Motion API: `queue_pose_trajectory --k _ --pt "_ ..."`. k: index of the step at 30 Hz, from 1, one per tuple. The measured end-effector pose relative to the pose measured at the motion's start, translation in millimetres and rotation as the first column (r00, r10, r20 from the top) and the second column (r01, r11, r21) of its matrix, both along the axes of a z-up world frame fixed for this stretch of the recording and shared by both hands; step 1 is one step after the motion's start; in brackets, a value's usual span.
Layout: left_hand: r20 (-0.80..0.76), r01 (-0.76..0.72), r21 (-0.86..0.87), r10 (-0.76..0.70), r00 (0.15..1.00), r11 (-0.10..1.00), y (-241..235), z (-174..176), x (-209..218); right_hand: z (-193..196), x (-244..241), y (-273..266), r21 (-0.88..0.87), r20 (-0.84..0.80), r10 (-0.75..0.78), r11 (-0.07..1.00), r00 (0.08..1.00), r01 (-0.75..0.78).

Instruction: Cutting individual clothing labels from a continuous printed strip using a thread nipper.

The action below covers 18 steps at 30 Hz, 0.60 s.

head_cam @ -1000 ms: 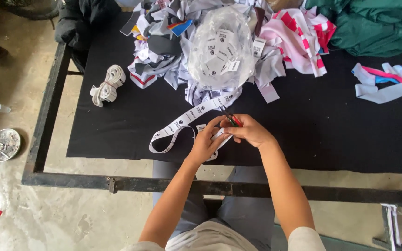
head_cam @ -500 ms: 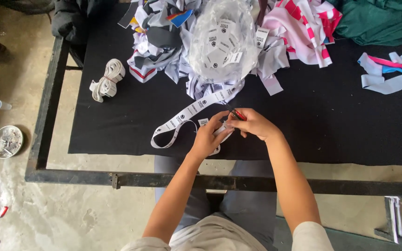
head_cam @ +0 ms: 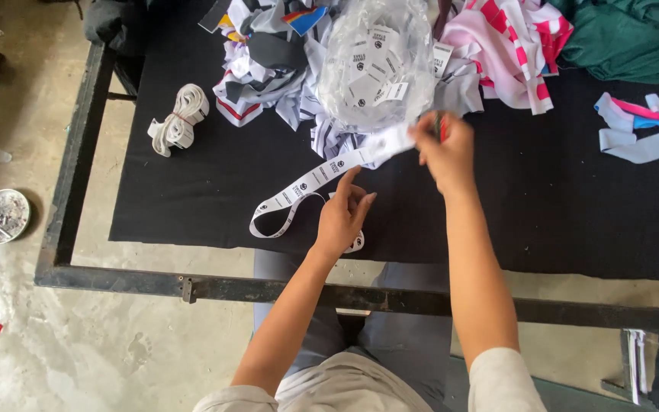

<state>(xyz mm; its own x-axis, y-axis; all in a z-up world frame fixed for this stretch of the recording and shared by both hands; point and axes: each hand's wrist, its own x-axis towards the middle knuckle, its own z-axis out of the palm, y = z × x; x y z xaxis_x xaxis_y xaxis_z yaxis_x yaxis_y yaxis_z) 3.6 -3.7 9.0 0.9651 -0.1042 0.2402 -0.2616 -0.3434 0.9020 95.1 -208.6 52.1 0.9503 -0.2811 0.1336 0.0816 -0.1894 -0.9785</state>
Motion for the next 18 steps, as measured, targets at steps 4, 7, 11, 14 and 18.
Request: queue_pose_trajectory --k 4,7,11,14,18 --pt "-0.021 -0.021 0.020 0.021 1.000 1.000 3.7 -0.5 1.3 29.4 43.6 16.0 0.026 0.110 -0.092 0.996 0.990 0.090" --pt "0.022 0.045 0.083 -0.047 0.999 0.996 6.1 -10.0 5.8 54.5 64.8 37.0 -0.092 0.161 -0.108 0.988 0.981 0.124" --pt "0.006 0.084 0.131 -0.086 0.996 0.988 3.1 -15.5 6.1 64.5 83.3 60.3 -0.002 0.076 -0.061 0.998 0.995 0.061" --pt "0.013 0.120 0.121 -0.122 0.992 0.985 2.6 -14.8 5.4 59.3 90.2 64.9 0.095 -0.115 -0.059 0.993 0.992 0.070" --pt "0.110 0.017 0.292 -0.051 0.993 0.956 -3.0 -37.4 8.0 -38.0 126.1 40.0 -0.200 -0.183 -0.122 0.976 0.975 0.085"
